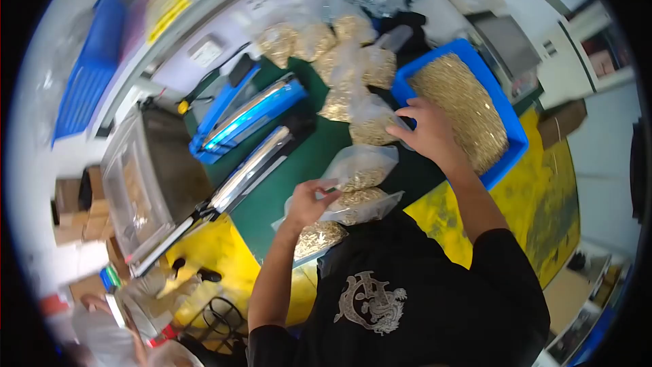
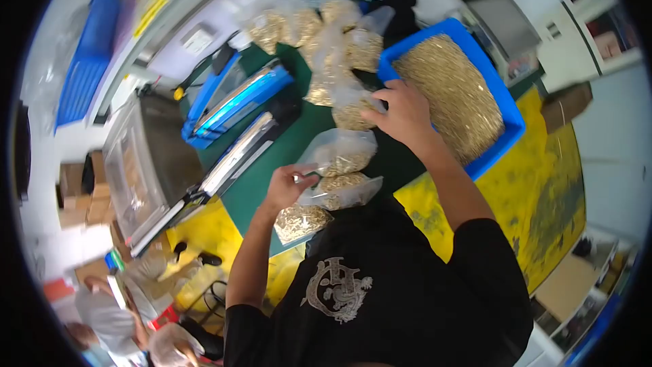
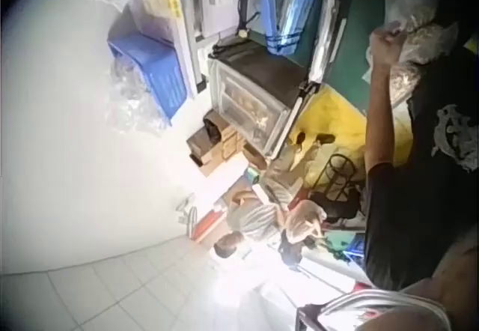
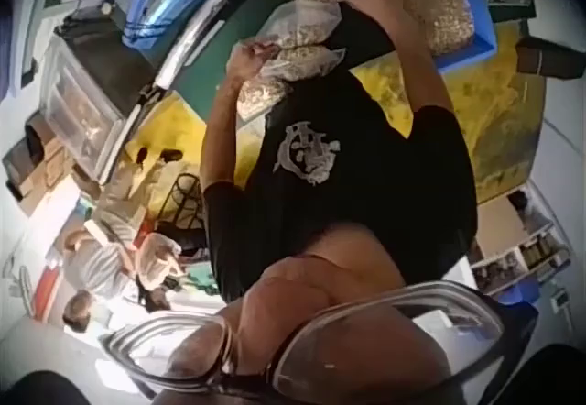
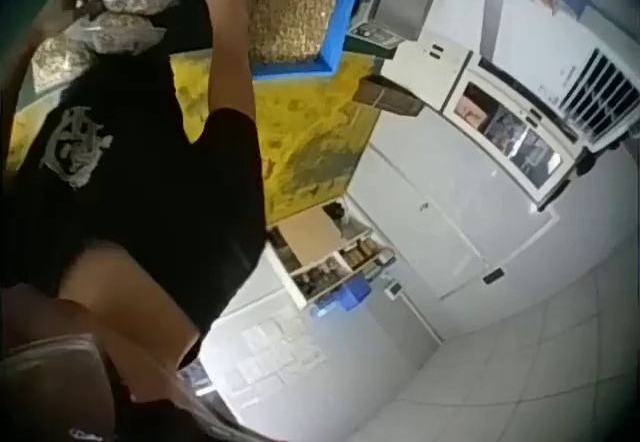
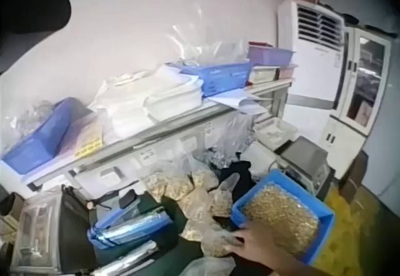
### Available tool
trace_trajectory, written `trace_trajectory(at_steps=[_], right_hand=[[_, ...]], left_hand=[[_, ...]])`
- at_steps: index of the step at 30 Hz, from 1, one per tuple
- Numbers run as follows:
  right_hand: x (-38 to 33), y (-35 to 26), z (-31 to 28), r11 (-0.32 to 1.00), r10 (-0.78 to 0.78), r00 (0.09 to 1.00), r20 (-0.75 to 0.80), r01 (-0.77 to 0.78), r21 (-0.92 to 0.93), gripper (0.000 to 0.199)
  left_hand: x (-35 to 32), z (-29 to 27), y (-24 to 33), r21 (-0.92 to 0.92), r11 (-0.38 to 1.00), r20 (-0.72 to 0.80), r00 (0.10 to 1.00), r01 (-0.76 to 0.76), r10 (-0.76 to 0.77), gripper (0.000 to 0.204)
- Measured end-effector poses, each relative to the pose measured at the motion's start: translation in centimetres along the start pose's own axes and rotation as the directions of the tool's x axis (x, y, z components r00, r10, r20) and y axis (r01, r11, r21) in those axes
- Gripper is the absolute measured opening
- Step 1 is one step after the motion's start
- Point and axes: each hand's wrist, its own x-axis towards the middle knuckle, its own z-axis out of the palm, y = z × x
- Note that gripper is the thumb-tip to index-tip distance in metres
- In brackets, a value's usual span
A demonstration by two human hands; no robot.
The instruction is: Sealing individual plastic bags filled with grain or feed using a manual impulse sealer.
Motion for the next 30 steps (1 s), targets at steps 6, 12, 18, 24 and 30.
trace_trajectory(at_steps=[6, 12, 18, 24, 30], right_hand=[[2.7, -1.2, 2.3, 0.978, 0.135, 0.968, 0.21, -0.097, -0.182, 0.06], [3.4, 4.1, 4.1, 0.898, 0.087, 0.92, 0.381, 0.093, -0.429, 0.043], [6.8, 5.1, 4.6, 0.916, 0.03, 0.901, 0.433, 0.148, -0.372, 0.039], [7.3, 6.7, 3.8, 0.902, -0.232, 0.879, 0.417, 0.355, -0.244, 0.036], [10.0, 1.2, -3.9, 0.913, -0.223, 0.865, 0.449, 0.347, -0.215, 0.036]], left_hand=[[-1.0, 1.9, -0.7, -0.189, 0.982, -0.099, 0.994, 0.024, -0.044, 0.041], [-1.5, 4.9, -0.4, -0.399, 0.916, -0.232, 0.971, -0.041, -0.058, 0.041], [-1.9, 3.1, 0.7, -0.265, 0.962, -0.324, 0.946, -0.071, -0.02, 0.032], [-2.9, 2.0, 0.8, -0.23, 0.96, -0.387, 0.92, -0.161, 0.062, 0.035], [-2.6, 4.7, -1.2, -0.268, 0.942, -0.338, 0.936, -0.2, 0.103, 0.037]])
